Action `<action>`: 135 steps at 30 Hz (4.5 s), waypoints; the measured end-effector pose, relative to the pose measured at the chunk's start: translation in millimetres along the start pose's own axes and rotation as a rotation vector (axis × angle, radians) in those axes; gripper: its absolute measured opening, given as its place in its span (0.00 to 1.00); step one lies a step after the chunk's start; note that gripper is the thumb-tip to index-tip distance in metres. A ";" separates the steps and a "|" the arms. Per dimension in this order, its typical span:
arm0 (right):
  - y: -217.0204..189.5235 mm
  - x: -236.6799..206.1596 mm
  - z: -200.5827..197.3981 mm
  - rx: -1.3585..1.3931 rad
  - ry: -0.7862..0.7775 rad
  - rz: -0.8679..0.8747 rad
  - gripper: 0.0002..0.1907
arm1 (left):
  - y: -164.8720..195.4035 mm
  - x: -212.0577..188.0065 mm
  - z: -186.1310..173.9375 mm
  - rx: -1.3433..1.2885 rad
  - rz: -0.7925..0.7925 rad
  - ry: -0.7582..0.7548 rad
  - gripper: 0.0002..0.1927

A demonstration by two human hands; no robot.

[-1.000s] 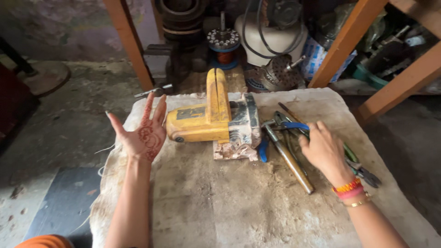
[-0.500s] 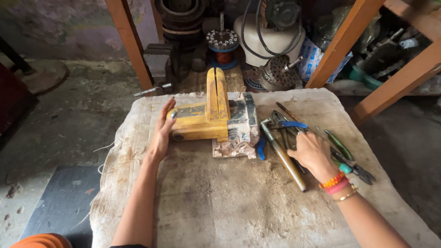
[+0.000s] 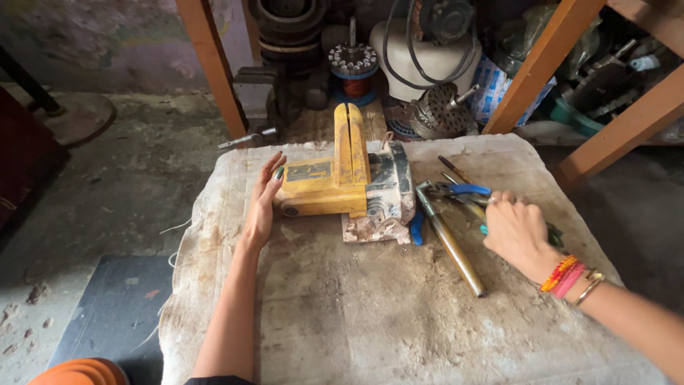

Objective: The person uses a green screwdriver to loosen screws on a yellow circular saw, then uses a hammer to tap the casing and a brush to clean dust from the tool. The person continues to adjust and tap the saw casing with the hammer and brush throughout the clip.

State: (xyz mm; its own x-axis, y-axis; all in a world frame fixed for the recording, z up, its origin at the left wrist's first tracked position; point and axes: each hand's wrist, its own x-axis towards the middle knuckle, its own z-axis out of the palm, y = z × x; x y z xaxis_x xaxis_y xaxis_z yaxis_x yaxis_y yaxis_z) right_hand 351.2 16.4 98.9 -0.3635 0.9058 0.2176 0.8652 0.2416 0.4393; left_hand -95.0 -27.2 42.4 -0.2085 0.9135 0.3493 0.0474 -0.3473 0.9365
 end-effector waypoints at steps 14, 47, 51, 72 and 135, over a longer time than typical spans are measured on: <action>22.4 4.9 -173.2 0.193 -0.230 -0.299 0.26 | 56.3 -18.8 26.1 0.365 0.241 0.168 0.38; -112.5 53.0 -189.9 -0.293 0.947 -0.636 0.39 | 97.5 -16.9 87.0 -0.014 0.043 -0.161 0.39; -114.8 56.6 -189.8 0.129 0.803 -0.662 0.56 | 104.8 -33.2 81.1 0.052 0.047 -0.236 0.49; -139.0 67.9 -170.4 1.895 -0.013 -0.764 0.57 | 113.6 -33.1 106.9 0.538 0.085 -0.086 0.56; -127.2 60.1 -179.2 1.921 0.071 -0.534 0.33 | 16.1 -19.9 50.6 0.168 0.058 0.462 0.23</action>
State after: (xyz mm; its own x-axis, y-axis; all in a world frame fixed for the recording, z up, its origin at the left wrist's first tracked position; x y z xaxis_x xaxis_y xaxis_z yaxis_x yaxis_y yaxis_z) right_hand 157.4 -22.2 212.3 -0.6321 0.6274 0.4549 -0.1626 0.4666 -0.8694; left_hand -40.6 -40.2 52.0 -0.6100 0.6912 0.3875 0.2205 -0.3217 0.9208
